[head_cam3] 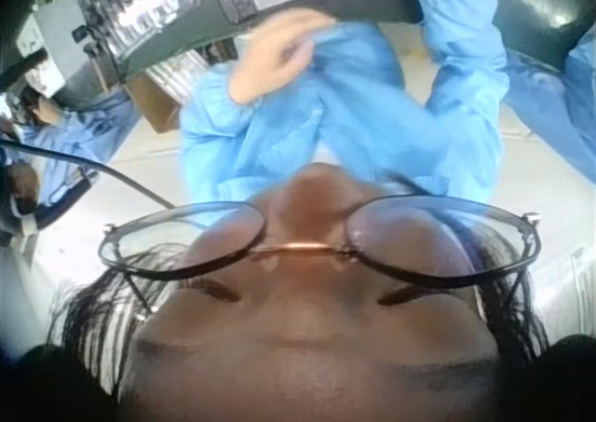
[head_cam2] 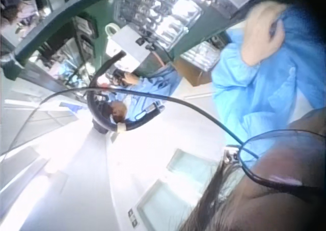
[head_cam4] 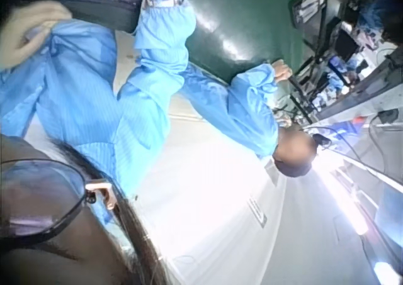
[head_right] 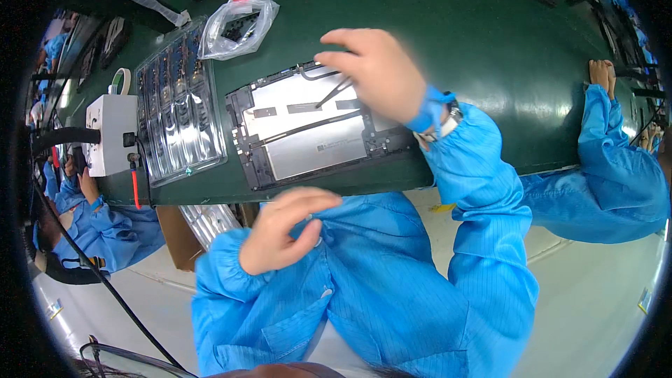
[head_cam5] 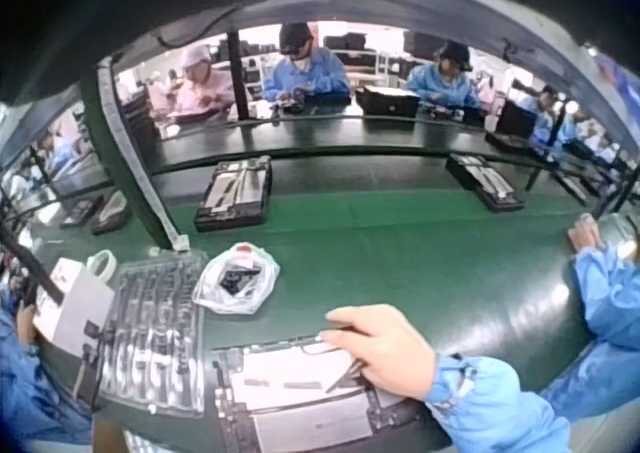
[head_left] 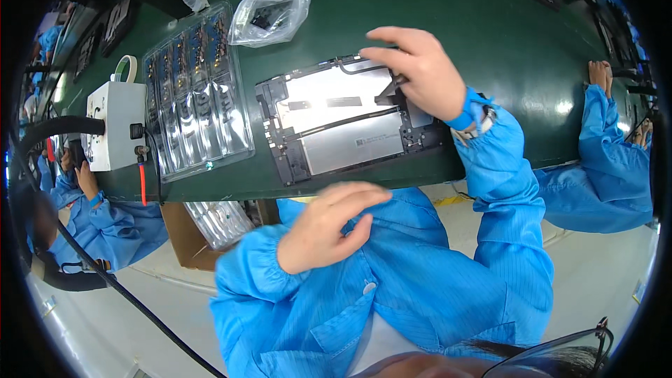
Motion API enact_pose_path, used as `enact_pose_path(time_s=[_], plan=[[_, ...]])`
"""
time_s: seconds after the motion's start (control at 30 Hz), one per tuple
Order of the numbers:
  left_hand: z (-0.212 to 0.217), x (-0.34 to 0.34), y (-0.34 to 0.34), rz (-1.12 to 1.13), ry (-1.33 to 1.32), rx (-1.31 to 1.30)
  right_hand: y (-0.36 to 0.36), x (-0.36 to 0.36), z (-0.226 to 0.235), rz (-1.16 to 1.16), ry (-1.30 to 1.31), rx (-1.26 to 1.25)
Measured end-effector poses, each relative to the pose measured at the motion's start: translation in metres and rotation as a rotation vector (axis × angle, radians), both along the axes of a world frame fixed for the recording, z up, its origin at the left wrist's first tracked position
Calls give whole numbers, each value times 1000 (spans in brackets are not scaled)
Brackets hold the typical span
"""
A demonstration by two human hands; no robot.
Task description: The recorder is seen assembling or remanufacturing a tablet device, installing internal components and routing ribbon cables.
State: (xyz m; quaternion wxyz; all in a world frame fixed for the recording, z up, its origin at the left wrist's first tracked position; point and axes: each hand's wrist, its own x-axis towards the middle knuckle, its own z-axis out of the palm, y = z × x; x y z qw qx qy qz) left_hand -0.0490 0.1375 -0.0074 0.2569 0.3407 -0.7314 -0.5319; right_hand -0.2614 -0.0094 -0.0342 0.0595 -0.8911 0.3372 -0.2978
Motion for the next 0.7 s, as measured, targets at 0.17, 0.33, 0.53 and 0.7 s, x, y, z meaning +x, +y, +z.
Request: enact_pose_path(time_s=[0.17,0.33,0.53,0.7], plan=[[-44,10,24,201,664,1129,-7,26,-12,13,149,99],[-50,18,26,358,955,1217,-8,31,-14,1,193,112],[-63,15,26,328,1064,1166,-15,36,-9,39,199,97],[-67,6,34,487,938,950,3,40,-6,55,125,154]])
